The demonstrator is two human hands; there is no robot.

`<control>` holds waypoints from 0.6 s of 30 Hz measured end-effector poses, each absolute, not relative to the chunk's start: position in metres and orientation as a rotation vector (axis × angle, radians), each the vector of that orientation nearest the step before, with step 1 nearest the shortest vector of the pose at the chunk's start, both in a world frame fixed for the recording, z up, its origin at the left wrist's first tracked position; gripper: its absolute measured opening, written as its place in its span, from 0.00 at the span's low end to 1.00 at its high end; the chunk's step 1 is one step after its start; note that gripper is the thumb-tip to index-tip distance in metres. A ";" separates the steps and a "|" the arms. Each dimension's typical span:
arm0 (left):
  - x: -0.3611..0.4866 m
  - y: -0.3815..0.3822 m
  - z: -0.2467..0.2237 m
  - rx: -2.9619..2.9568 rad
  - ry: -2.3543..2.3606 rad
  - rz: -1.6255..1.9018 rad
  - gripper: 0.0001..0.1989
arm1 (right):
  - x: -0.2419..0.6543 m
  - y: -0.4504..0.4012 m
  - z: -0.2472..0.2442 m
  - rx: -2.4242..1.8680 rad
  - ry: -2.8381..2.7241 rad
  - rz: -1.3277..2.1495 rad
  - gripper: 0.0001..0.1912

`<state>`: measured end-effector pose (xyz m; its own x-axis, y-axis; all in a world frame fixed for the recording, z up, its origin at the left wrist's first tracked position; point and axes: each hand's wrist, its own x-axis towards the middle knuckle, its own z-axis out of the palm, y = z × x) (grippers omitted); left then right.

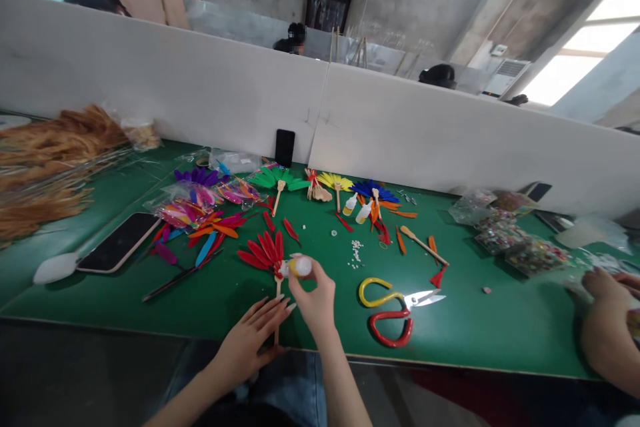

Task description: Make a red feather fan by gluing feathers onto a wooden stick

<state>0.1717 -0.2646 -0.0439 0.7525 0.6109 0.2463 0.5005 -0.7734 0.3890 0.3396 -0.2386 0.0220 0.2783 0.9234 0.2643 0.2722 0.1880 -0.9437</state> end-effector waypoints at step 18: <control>0.169 -0.272 -0.025 2.458 0.824 0.782 0.26 | 0.381 -0.250 0.020 -0.809 -0.385 1.326 0.09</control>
